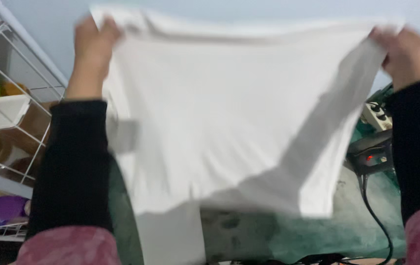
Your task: The person irons a white t-shirt on a green ironing board. They repeatedly smooth the fabric, fold the sleeves, and press the body of the shirt with an electric iron. The shirt is flipped and adjusted multiple times to ensure all areas are pressed.
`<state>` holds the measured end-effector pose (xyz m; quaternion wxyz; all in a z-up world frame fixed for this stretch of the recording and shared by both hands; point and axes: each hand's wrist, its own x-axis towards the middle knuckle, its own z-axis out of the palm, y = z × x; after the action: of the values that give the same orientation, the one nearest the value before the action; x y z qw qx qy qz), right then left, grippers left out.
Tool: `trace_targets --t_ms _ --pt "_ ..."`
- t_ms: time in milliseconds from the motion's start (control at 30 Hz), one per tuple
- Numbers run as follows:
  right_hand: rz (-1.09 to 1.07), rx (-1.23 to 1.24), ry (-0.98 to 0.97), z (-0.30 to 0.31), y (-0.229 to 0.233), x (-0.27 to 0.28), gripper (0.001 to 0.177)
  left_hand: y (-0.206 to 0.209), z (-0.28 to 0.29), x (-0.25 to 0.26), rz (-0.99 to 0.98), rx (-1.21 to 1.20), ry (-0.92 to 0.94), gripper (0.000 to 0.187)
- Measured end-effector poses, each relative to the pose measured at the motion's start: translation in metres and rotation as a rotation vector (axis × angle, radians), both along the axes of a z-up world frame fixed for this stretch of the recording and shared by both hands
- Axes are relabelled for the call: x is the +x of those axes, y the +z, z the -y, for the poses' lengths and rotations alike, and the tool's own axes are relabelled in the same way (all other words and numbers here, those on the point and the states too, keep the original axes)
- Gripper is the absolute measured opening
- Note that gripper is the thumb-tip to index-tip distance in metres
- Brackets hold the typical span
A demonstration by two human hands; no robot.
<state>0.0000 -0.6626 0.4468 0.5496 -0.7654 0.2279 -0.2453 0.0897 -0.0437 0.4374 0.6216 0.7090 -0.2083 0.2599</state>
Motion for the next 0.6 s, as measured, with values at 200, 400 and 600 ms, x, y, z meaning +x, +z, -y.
trace_targets --t_ms 200,400,600 --pt "0.259 0.123 0.064 0.022 0.011 0.033 0.044 0.001 -0.038 0.004 0.188 -0.096 0.056 0.023" --pt "0.162 0.224 0.196 0.019 -0.034 -0.027 0.039 -0.022 -0.054 -0.041 0.157 -0.097 0.076 0.022" --pt "-0.051 0.262 0.395 0.046 -0.152 -0.051 0.036 -0.204 -0.047 -0.119 -0.44 0.058 0.047 0.035"
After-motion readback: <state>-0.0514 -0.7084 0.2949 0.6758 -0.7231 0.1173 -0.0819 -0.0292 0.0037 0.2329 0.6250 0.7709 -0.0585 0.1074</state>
